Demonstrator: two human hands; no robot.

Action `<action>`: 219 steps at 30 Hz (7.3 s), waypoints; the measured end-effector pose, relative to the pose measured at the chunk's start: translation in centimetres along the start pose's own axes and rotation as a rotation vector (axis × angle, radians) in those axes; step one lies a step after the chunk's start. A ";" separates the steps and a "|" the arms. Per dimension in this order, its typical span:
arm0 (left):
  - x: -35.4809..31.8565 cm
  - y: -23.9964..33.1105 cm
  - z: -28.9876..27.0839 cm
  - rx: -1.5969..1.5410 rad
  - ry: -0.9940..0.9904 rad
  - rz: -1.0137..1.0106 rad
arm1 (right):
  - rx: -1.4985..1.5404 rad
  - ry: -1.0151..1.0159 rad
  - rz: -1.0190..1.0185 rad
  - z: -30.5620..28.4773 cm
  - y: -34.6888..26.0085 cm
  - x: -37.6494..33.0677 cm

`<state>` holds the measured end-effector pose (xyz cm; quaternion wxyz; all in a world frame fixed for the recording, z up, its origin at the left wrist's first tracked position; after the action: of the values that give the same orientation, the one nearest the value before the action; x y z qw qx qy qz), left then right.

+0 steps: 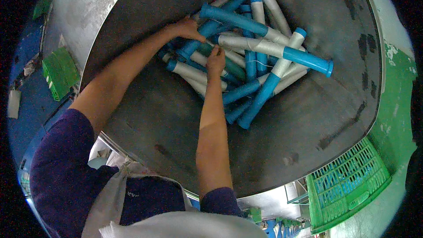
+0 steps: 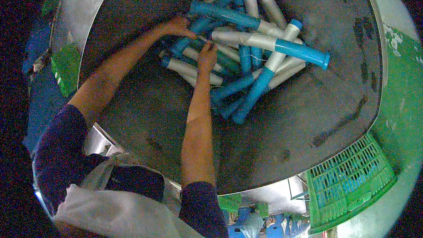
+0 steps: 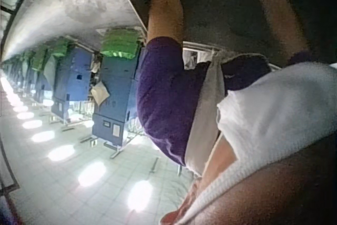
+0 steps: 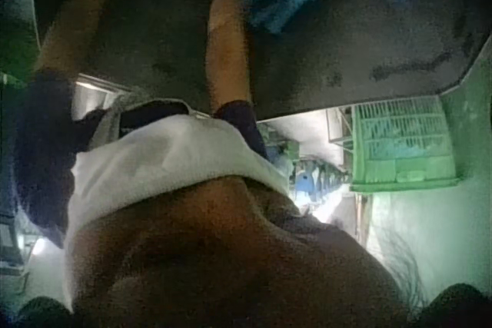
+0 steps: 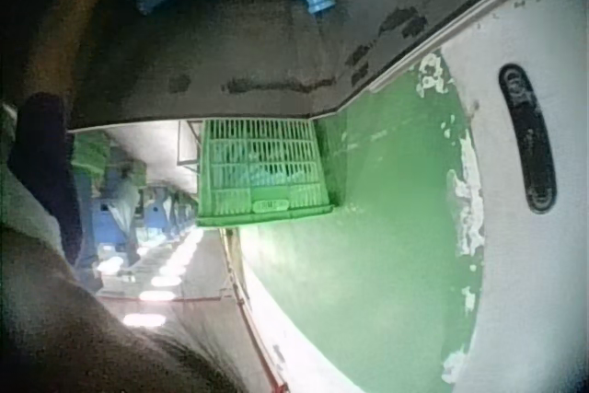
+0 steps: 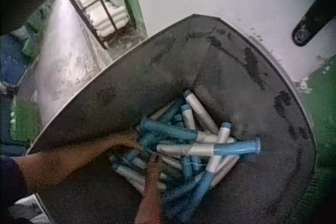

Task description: The person threads white yarn through guides on a textile machine, then removes blue and white spools from a metal bin and places them into a green crate. The person handles spools one at a time and ties off yarn ends.

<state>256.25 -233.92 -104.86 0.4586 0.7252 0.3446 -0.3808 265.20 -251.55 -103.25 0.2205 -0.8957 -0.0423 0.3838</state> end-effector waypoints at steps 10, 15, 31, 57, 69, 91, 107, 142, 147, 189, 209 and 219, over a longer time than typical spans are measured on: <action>5.1 0.9 1.8 -0.083 0.055 0.179 | 0.037 -0.259 0.076 1.6 4.0 3.3; 2.6 4.5 0.2 -0.219 0.047 0.298 | 0.139 -0.178 0.004 2.9 6.7 1.8; 4.8 3.5 6.5 -0.569 0.243 0.329 | 0.742 0.055 0.474 -13.2 0.7 -18.8; -52.1 30.2 2.6 -0.538 -0.057 0.852 | 0.319 0.625 -0.705 -43.0 0.9 -45.8; -42.5 45.5 -2.1 -0.690 -0.022 1.578 | -0.307 1.638 -0.441 -60.4 -3.6 -50.0; -4.3 15.9 0.2 0.101 0.581 0.708 | -0.829 0.196 -0.406 -13.6 4.6 2.5; -11.4 7.5 15.8 0.687 0.325 0.755 | 0.151 -0.299 -0.037 -17.4 5.6 -7.0; -49.3 10.0 1.7 -0.799 -0.279 -0.303 | 1.347 -0.327 0.195 -32.4 -0.6 -35.2; -58.5 16.0 3.0 -0.849 -0.074 -0.082 | 1.495 -0.418 0.018 -31.2 -3.7 -37.9; -7.7 30.5 15.0 1.139 0.654 1.142 | 0.116 -0.446 0.718 -36.9 15.7 -64.7; -49.7 34.1 -7.1 -1.069 0.873 1.040 | 0.104 0.070 -0.443 -42.9 19.9 -61.2; -61.4 42.9 15.9 -1.316 0.292 0.764 | 0.837 0.021 -0.236 -50.9 23.8 -62.1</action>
<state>259.85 -272.59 -38.84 0.8446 0.4147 0.2828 0.1865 255.35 -306.65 -40.97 0.6074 -0.7220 0.0171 0.3309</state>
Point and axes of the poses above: each hand's wrist, its own x-axis towards the middle knuckle, its own z-axis out of the palm, y = z × x, the point moved 5 cm from there along x, towards the middle knuckle, and after that the axes turned 7 degrees about y, right-handed, at the moved point
